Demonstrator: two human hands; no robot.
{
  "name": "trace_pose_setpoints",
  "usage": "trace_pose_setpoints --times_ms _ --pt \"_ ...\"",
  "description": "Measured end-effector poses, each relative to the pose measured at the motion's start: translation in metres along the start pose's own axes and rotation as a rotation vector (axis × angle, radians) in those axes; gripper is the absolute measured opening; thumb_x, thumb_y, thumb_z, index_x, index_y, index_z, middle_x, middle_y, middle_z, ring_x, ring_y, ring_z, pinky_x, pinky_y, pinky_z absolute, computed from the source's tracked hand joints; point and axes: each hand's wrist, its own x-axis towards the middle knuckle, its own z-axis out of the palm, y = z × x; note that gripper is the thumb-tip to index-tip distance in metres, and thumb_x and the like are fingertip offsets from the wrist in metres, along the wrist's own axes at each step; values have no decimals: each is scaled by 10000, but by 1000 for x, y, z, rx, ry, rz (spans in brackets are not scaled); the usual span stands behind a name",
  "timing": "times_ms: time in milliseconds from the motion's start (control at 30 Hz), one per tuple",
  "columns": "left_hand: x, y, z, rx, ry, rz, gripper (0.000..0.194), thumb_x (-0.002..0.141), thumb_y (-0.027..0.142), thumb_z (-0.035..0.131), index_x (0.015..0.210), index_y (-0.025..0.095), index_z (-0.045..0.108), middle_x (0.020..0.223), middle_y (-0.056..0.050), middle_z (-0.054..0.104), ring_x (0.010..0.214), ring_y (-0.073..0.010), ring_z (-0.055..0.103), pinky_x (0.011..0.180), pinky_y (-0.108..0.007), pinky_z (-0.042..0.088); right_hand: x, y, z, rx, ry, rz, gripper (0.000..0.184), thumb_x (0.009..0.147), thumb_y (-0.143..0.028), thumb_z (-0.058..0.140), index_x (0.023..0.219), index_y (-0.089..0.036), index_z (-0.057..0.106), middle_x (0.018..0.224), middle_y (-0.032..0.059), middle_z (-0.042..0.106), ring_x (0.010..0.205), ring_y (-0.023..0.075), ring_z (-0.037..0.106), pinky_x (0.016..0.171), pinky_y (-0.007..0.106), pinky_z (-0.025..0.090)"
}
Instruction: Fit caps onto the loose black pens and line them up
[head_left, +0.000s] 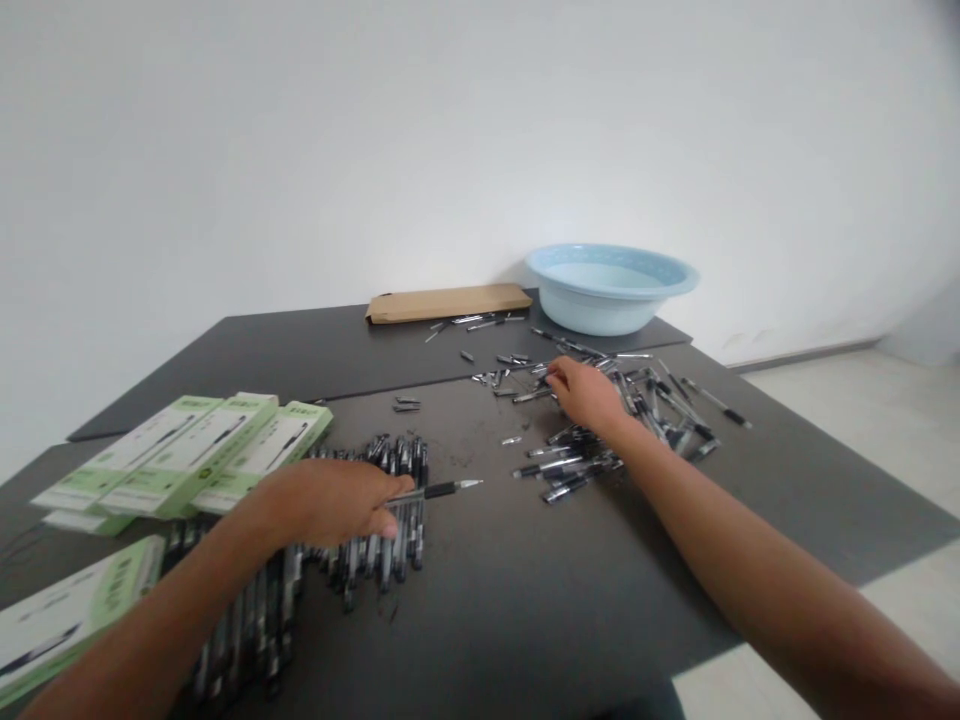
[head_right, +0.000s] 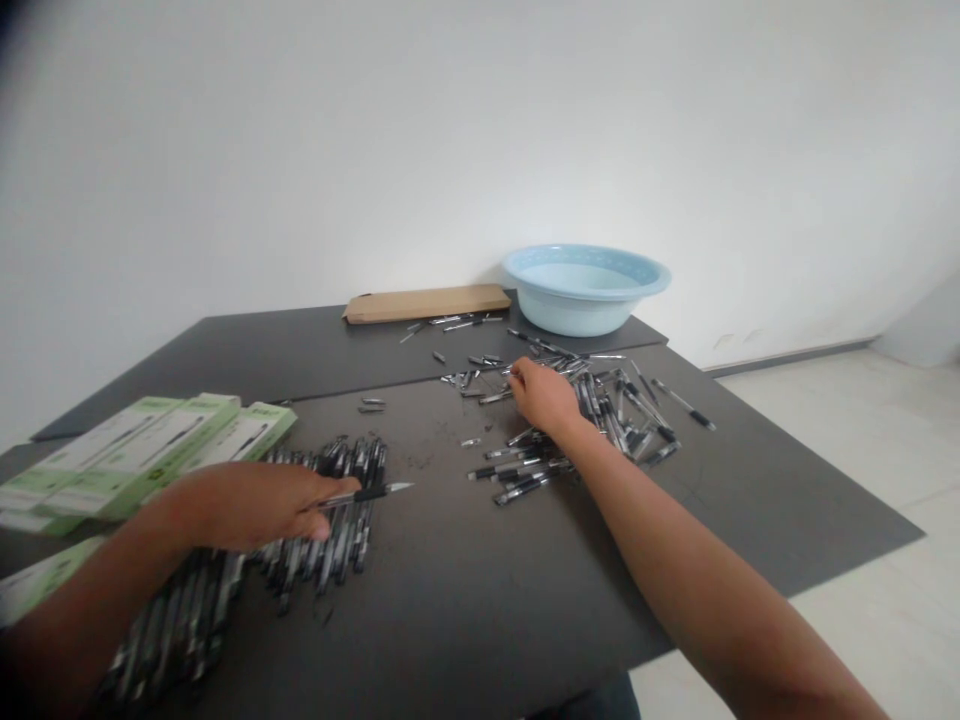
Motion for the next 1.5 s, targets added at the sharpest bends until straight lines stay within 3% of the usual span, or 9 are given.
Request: trace_pose_setpoints --times_ms 233,433,633,700,800,933,1067,1267,1500 --pt "-7 -5 -1 -5 37 11 505 876 391 416 1338 191 458 1149 -147 645 1018 -300 605 815 -387 475 9 -53 25 -74 -98 -170 292 888 -315 459 1107 -162 577 1156 132 600 1097 271 504 896 379 369" --pt "-16 -4 -6 -21 34 -28 522 881 387 426 1362 184 428 1186 -157 624 1048 -310 588 829 -398 463 24 -65 38 -109 -123 -193 270 879 -114 377 1027 -104 602 1071 172 607 1046 273 511 886 423 355" --pt "-22 -6 -12 -10 41 -49 544 900 387 417 1396 169 369 1213 -171 603 1082 -303 569 840 -373 455 22 -71 23 -47 -41 -202 182 882 -189 427 998 -127 553 1070 149 571 1029 239 496 867 357 367" --pt "-22 -6 -13 -11 44 -45 544 901 386 417 1398 170 366 1204 -165 611 1077 -297 573 837 -362 454 12 -72 12 87 8 -201 147 877 -210 443 982 -146 522 993 101 580 934 194 524 807 305 393" --pt "-21 -8 -12 -16 53 -41 524 891 397 433 1372 191 410 1166 -144 638 1029 -293 600 805 -350 464 -12 -76 -4 607 59 -194 106 841 -232 496 934 -180 490 787 8 551 726 146 522 676 274 409" --pt "-14 -10 -7 -24 87 -9 477 863 423 472 1293 219 505 1119 -116 666 983 -278 620 792 -330 461 -46 -88 -15 1305 -81 -239 177 823 -274 560 970 -207 487 744 -24 532 627 119 524 596 263 428" --pt "-10 -10 -3 -20 75 5 459 860 418 470 1270 219 519 1103 -118 671 971 -275 622 772 -324 461 -69 -101 -15 1714 -168 -176 158 809 -298 619 888 -209 515 835 10 613 676 133 592 649 296 459" --pt "-9 -6 -5 -8 60 -4 465 866 421 455 1275 209 512 1096 -129 670 964 -287 624 757 -334 464 -82 -103 -12 1770 -122 -102 163 784 -267 670 887 -214 555 662 -39 574 611 99 543 604 232 397" --pt "-7 -4 -7 3 18 -3 468 881 413 428 1283 187 504 1087 -153 670 954 -297 627 758 -353 473 -83 -100 -12 1723 -178 -139 165 790 -290 661 877 -195 559 695 -10 625 653 116 590 640 250 435"
